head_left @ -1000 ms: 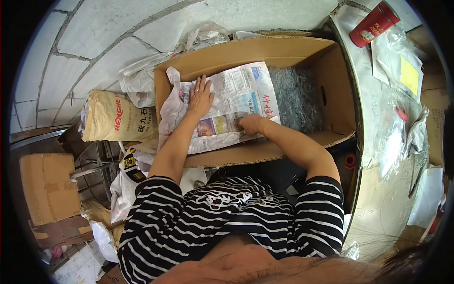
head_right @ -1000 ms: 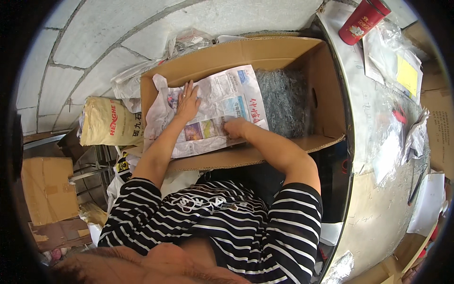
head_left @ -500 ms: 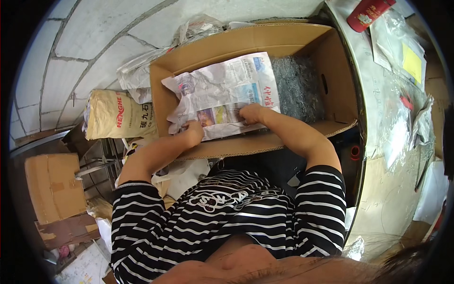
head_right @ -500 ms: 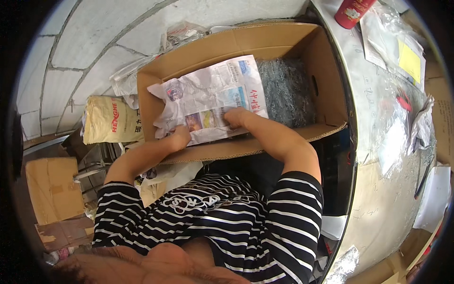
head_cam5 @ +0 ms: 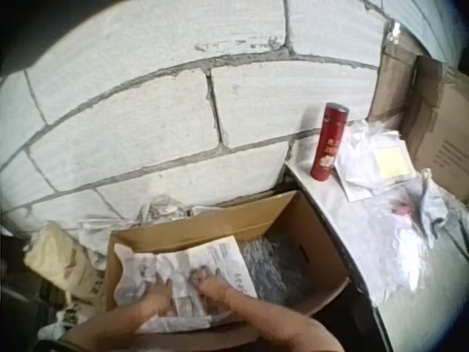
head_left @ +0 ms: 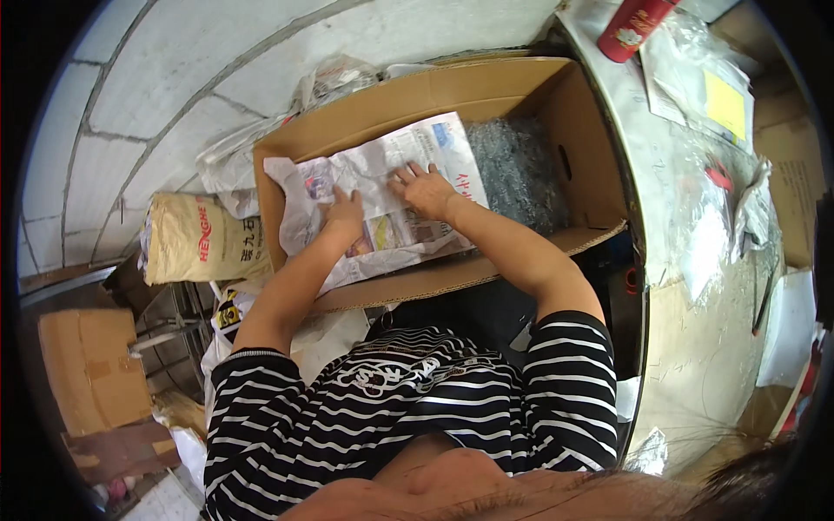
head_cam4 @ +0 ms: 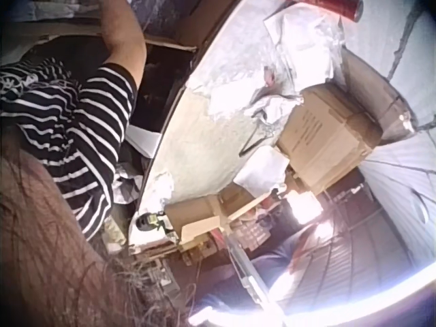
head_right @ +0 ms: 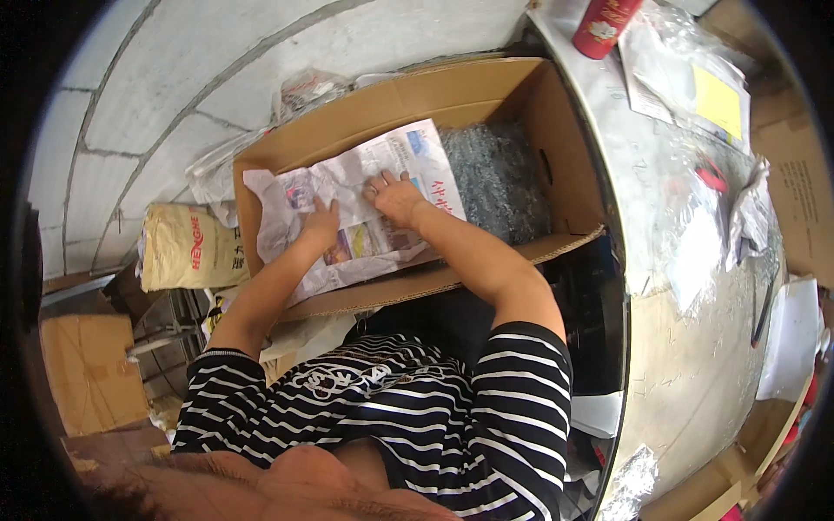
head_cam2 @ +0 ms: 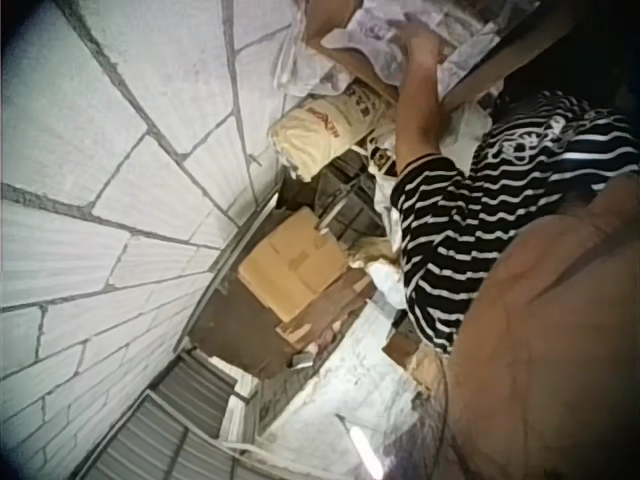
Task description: Packaging small metal parts into plastic bags and placing them into a lined cardboard box.
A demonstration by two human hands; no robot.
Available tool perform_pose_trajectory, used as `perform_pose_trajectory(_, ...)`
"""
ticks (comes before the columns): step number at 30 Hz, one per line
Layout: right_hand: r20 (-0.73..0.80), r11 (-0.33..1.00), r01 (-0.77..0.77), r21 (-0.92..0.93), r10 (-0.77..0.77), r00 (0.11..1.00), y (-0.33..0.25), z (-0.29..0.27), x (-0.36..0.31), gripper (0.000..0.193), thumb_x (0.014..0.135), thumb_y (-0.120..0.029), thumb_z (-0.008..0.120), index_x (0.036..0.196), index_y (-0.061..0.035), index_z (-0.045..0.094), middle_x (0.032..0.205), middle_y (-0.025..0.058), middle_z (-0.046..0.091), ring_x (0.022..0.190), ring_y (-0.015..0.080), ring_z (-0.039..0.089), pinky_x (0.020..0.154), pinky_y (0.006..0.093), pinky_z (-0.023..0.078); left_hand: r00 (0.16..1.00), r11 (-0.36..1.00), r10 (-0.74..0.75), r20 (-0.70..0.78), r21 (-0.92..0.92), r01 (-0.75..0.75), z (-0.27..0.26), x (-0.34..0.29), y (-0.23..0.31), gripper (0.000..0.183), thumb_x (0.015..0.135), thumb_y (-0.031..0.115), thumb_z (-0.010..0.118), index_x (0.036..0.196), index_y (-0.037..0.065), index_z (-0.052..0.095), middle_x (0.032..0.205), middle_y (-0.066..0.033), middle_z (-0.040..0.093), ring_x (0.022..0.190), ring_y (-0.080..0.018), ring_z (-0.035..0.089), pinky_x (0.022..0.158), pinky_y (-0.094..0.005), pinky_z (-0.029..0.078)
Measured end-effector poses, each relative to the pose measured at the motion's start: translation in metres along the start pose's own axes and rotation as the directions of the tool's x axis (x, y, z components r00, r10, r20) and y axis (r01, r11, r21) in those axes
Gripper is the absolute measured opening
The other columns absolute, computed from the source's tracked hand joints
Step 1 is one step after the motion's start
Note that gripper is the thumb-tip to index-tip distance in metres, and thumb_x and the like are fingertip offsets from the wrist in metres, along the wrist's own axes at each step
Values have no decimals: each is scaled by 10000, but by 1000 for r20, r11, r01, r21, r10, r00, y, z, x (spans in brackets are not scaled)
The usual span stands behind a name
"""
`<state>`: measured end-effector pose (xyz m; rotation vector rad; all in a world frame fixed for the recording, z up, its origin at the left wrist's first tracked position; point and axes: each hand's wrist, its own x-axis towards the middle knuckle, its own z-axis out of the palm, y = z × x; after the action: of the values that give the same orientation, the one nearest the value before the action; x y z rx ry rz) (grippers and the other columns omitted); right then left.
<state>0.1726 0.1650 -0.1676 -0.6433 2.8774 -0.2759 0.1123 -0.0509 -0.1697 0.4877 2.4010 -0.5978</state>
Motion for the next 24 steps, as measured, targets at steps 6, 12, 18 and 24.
perform_pose_trajectory(6,300,917,-397,30,370,879,29,-3,-22,699,779,-281,681,1409,-176,397,1502,122,295,1361,515,246,882,710,432,983,990,94,-160,-88,-109,23,-15,-19,1174,587,202,851,1519,190,137,1531,-324,39,1208,-698,301,1012,-608,384)
perform_pose_trajectory(12,424,868,-494,55,427,798,41,-11,-10,474,781,-290,673,1218,-112,617,1333,143,533,1193,454,517,871,616,494,988,990,124,-96,-59,-130,13,-21,-10,1235,564,254,867,1523,157,95,1524,-339,54,1306,-512,365,1070,-609,293)
perform_pose_trajectory(18,-187,831,-421,364,508,841,54,-111,-101,349,813,-291,669,1067,-53,644,1012,185,661,959,372,632,793,456,517,959,967,256,-122,23,-255,38,27,-9,1299,504,304,893,1519,127,103,1496,-346,181,1340,-450,357,1076,-579,314)
perform_pose_trajectory(24,-619,790,-325,519,610,495,-31,-151,-281,303,825,-154,635,1108,-46,623,1038,156,651,946,355,616,792,411,510,978,966,198,-68,-154,-206,45,27,-50,1495,388,360,930,1510,43,-5,1506,-309,214,1385,-419,278,1124,-435,313)
